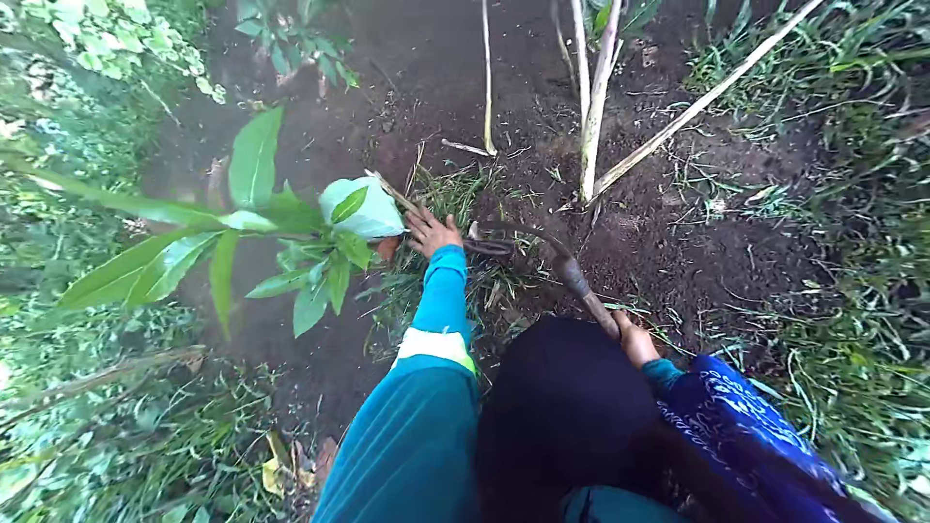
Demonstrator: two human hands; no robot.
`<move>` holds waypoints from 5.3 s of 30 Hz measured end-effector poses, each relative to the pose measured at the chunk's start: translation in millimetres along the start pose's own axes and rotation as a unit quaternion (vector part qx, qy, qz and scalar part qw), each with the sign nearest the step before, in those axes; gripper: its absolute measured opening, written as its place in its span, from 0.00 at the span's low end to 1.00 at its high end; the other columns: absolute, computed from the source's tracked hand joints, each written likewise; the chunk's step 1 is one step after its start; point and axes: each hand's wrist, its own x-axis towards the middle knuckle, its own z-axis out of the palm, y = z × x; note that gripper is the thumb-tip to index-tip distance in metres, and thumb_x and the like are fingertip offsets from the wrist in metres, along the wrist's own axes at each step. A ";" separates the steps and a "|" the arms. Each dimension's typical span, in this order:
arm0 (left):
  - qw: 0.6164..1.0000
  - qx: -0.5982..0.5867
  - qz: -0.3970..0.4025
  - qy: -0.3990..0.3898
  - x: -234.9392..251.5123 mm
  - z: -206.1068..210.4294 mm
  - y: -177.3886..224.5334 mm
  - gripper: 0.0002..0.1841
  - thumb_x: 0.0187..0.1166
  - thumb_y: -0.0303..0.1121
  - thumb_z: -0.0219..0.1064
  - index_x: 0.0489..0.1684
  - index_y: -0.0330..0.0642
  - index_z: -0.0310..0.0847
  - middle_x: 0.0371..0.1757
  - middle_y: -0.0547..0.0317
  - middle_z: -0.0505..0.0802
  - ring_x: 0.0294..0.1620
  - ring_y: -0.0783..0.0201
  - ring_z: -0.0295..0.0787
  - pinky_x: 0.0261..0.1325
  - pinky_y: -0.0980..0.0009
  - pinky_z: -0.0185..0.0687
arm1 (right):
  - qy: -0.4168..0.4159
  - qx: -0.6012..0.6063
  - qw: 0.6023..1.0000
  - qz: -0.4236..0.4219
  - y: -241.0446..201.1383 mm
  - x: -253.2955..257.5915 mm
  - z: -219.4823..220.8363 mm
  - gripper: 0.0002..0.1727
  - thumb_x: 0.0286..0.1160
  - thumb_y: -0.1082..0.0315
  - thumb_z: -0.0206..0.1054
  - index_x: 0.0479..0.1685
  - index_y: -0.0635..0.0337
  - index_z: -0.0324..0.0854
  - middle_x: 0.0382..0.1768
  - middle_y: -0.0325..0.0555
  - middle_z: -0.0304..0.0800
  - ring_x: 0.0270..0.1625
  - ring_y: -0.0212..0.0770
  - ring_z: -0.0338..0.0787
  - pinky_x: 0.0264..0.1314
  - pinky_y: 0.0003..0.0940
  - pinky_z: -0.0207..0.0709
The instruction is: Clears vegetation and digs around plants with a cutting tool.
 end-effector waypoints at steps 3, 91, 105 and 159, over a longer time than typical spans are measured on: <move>0.999 0.010 0.038 0.029 -4.2 -4.1 0.3 0.43 0.88 0.57 0.54 0.96 0.38 0.45 0.96 0.32 0.41 0.96 0.31 0.31 0.87 0.24 0.30 | 0.017 0.021 1.000 -0.009 3.1 -3.1 -10.4 0.27 0.78 0.70 0.67 0.74 0.76 0.71 0.55 0.78 0.88 0.60 0.75 0.88 0.67 0.70 0.75; 0.950 -0.201 0.206 -0.121 -205.9 29.4 299.5 0.27 0.78 0.26 0.66 0.78 0.28 0.74 0.87 0.26 0.66 0.89 0.34 0.61 0.88 0.46 0.60 | 0.105 0.196 0.959 0.176 147.6 179.8 -370.1 0.33 0.89 0.61 0.60 0.86 0.73 0.58 0.68 0.81 0.79 0.70 0.75 0.83 0.73 0.70 0.73; 0.936 -0.204 0.275 -0.080 -211.8 41.4 290.2 0.27 0.73 0.28 0.66 0.74 0.27 0.78 0.87 0.23 0.65 0.87 0.27 0.61 0.86 0.41 0.60 | 0.100 0.265 0.942 0.181 106.3 242.8 -405.3 0.31 0.88 0.68 0.57 0.87 0.68 0.57 0.64 0.71 0.82 0.54 0.61 0.90 0.58 0.57 0.84; 0.945 -0.112 0.262 0.162 -159.4 20.5 241.0 0.30 0.68 0.38 0.67 0.73 0.36 0.79 0.86 0.24 0.67 0.87 0.21 0.55 0.85 0.25 0.40 | 0.004 0.114 0.991 0.068 164.5 232.6 -326.3 0.30 0.80 0.67 0.67 0.77 0.74 0.66 0.45 0.76 0.85 0.35 0.64 0.89 0.41 0.65 0.83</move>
